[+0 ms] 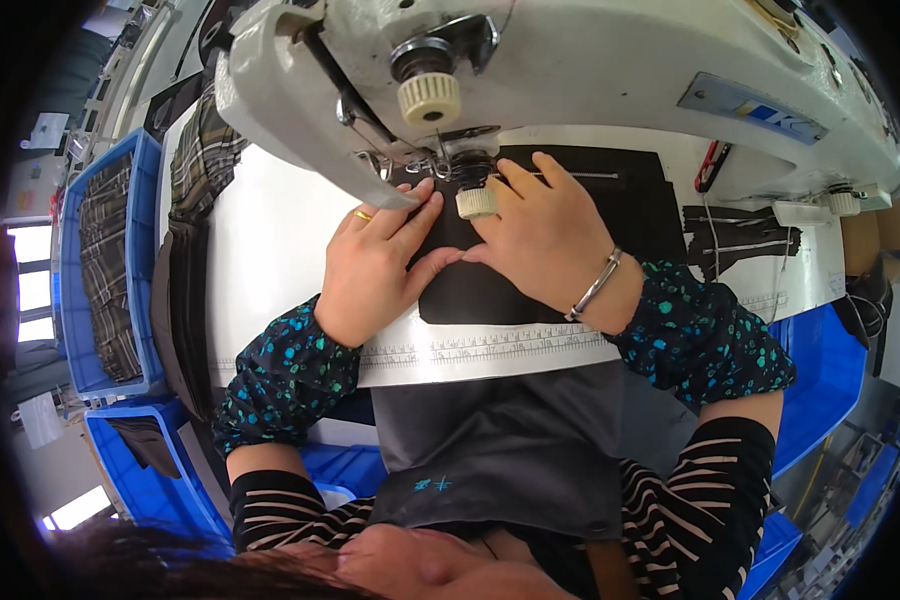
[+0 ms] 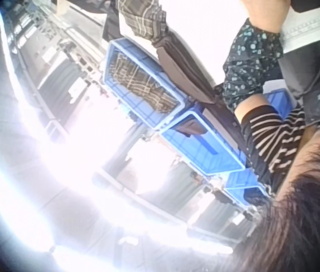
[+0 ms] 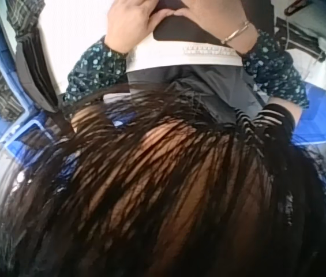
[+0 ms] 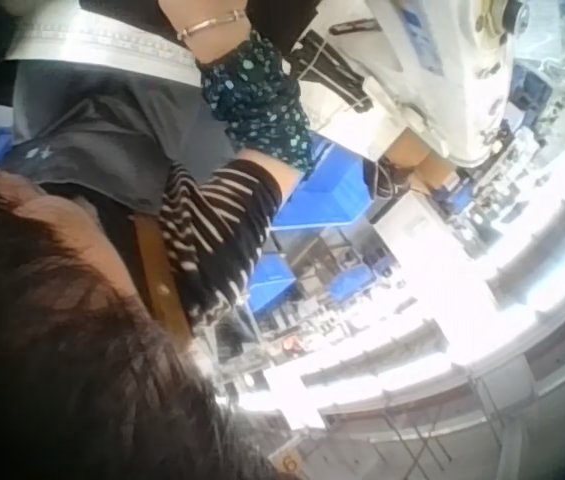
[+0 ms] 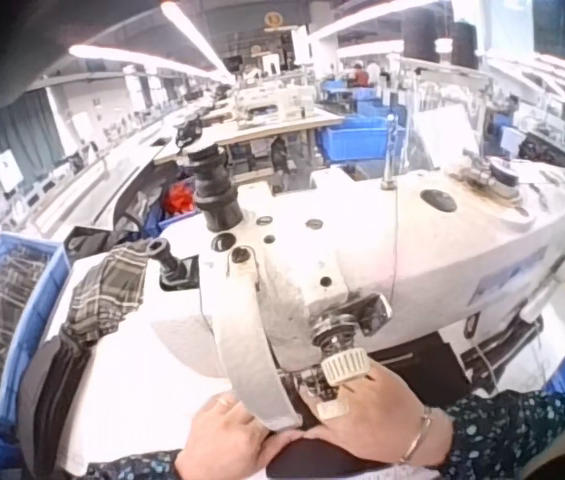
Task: The person aligns a zipper onto a dark fabric piece and sews it using an industrial sewing machine. They guide the fabric through the machine, stitch along the zipper teeth, and trim the excess thread after completion.
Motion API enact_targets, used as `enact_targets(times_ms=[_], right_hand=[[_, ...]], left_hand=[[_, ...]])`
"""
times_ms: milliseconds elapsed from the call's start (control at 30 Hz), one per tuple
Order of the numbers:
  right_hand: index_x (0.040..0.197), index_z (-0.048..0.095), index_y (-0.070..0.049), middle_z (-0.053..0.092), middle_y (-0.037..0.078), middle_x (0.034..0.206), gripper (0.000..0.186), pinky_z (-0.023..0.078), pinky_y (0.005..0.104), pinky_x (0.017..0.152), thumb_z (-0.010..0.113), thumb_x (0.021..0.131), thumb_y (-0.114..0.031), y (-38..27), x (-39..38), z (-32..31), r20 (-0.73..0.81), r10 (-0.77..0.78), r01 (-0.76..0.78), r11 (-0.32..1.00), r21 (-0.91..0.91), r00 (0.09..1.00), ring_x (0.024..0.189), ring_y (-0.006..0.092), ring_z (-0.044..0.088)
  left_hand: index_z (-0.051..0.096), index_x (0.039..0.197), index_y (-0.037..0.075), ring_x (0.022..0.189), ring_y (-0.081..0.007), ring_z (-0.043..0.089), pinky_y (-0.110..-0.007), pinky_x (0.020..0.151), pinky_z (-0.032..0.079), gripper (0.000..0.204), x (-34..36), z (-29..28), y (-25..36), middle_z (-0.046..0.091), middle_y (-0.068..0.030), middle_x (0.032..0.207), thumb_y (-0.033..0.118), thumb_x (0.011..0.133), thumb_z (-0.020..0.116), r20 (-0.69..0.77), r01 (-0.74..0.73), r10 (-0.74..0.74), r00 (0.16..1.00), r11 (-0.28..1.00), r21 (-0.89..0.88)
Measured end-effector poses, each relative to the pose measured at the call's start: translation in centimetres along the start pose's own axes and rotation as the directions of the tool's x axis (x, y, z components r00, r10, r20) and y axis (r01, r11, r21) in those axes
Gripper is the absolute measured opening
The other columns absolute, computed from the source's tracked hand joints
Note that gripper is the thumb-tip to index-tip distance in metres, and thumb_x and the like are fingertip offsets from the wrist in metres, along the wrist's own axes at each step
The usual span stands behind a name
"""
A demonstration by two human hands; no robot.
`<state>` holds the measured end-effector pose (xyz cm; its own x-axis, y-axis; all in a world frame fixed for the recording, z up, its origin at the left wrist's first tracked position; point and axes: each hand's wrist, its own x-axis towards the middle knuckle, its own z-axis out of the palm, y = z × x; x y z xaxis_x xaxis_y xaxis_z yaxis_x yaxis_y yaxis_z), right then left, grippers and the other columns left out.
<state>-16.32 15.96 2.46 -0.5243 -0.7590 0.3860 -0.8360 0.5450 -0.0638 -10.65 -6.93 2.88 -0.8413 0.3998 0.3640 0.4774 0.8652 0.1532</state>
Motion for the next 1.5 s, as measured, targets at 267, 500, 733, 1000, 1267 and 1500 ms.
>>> enact_targets(times_ms=[267,500,733,1000,1267,1500], right_hand=[[0.104,0.079,-0.014,0.073,0.006,0.108,0.043,0.047,0.0466,0.109,0.084,0.075,-0.047,1.4,0.2,0.0,0.040,-0.022,0.022,1.000,0.001,0.999,0.121,0.0275,0.066],[0.094,0.082,-0.013,0.073,0.006,0.109,0.043,0.046,0.0464,0.110,0.082,0.074,-0.051,1.3,0.3,0.0,0.038,-0.040,0.040,0.999,0.002,0.998,0.123,0.0279,0.064],[0.089,0.082,-0.008,0.074,0.005,0.111,0.048,0.046,0.0468,0.111,0.079,0.076,-0.054,1.5,0.6,0.2,0.022,-0.025,0.025,0.999,-0.020,0.999,0.125,0.0280,0.063],[0.090,0.083,-0.008,0.074,0.005,0.111,0.048,0.044,0.0477,0.112,0.079,0.076,-0.054,1.5,0.6,0.0,0.031,-0.017,0.016,1.000,0.009,0.999,0.126,0.0291,0.063],[0.109,0.079,-0.008,0.074,0.006,0.114,0.057,0.045,0.0467,0.112,0.081,0.074,-0.053,1.3,0.7,-0.1,0.051,-0.009,0.010,1.000,-0.007,0.999,0.120,0.0292,0.064],[0.114,0.078,-0.006,0.072,0.006,0.121,0.059,0.045,0.0473,0.112,0.082,0.077,-0.051,1.3,0.6,-0.3,0.065,-0.007,0.005,1.000,0.026,0.998,0.127,0.0297,0.062]], left_hand=[[0.074,0.126,0.001,0.107,-0.0274,0.068,-0.038,0.091,0.054,0.056,0.2,0.5,1.2,0.072,-0.0103,0.129,0.038,0.085,0.082,-0.030,0.007,-0.005,1.000,0.997,0.072],[0.075,0.125,0.003,0.106,-0.0251,0.070,-0.038,0.093,0.053,0.056,0.3,0.0,1.0,0.073,-0.0089,0.128,0.042,0.086,0.081,-0.018,0.003,-0.001,1.000,0.993,0.115],[0.074,0.126,0.003,0.117,-0.0246,0.067,-0.039,0.097,0.051,0.057,0.5,0.4,0.3,0.072,-0.0088,0.131,0.045,0.088,0.077,-0.014,0.013,-0.011,1.000,0.993,0.121],[0.076,0.126,0.004,0.118,-0.0261,0.068,-0.039,0.099,0.052,0.055,0.6,-0.2,0.3,0.073,-0.0091,0.130,0.046,0.089,0.079,-0.005,0.017,-0.016,1.000,0.994,0.111],[0.076,0.125,0.005,0.118,-0.0275,0.068,-0.040,0.100,0.052,0.054,0.6,-0.2,0.2,0.073,-0.0086,0.127,0.044,0.088,0.079,-0.011,0.029,-0.029,1.000,0.995,0.097],[0.076,0.122,0.004,0.116,-0.0279,0.068,-0.040,0.095,0.054,0.052,0.7,-0.2,0.2,0.072,-0.0086,0.126,0.042,0.088,0.080,-0.016,0.006,-0.004,1.000,0.991,0.130]])
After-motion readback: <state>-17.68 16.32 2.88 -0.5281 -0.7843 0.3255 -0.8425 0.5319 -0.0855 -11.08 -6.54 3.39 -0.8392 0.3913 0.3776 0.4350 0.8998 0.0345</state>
